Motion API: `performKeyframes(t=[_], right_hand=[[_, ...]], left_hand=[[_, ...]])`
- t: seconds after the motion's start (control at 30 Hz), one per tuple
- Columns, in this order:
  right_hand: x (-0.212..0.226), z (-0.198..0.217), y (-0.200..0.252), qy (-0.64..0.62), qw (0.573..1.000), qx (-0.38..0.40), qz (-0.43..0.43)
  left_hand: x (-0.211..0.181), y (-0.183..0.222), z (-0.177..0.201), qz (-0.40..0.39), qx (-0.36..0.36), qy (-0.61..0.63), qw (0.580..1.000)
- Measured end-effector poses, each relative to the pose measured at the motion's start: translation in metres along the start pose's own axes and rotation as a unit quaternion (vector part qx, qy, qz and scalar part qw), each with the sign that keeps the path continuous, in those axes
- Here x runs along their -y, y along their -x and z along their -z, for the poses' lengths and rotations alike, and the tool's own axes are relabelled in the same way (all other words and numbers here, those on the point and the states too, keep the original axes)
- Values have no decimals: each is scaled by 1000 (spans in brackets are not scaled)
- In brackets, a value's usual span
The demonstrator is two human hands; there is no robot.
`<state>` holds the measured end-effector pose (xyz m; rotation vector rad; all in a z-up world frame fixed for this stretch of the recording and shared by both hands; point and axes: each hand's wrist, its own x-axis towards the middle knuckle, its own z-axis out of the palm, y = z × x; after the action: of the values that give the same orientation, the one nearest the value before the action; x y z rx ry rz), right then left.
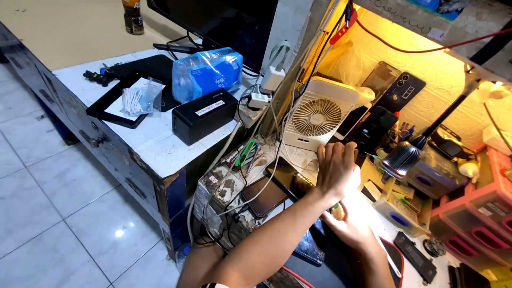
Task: Testing and repairing a smartphone at a workbench by plugging in a charging cable and checking the screen.
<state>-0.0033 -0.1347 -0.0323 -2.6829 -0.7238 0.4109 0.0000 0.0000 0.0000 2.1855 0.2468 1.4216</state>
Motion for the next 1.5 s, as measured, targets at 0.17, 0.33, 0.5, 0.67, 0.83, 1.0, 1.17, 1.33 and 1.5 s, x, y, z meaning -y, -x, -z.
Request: performKeyframes(t=[0.17,0.33,0.5,0.67,0.83,1.0,1.17,1.33,1.5], right_hand=[[-5,-46,-40,-99,968,-63,223],[-24,-54,-58,-129,952,-83,264],[-39,-45,-62,-44,956,-150,246],[-51,-36,-61,20,948,-193,251],[-34,-17,-46,82,938,-244,234],[-12,20,-5,61,989,-135,3],[-33,21,-3,50,982,-164,76],[-27,37,12,16,989,-145,13],[-47,39,6,23,979,-200,39]], left_hand=[[-1,-10,13,19,-13,3,1000],[23,4,-36,1,-38,64,997],[15,-7,-17,-13,-106,69,992],[5,-13,-2,-25,-137,69,988],[-7,-13,21,-12,-98,56,993],[-6,-16,19,27,-33,31,999],[4,-11,4,21,-68,12,997],[1,-14,13,29,-78,11,996],[1,-13,13,52,-102,26,993]])
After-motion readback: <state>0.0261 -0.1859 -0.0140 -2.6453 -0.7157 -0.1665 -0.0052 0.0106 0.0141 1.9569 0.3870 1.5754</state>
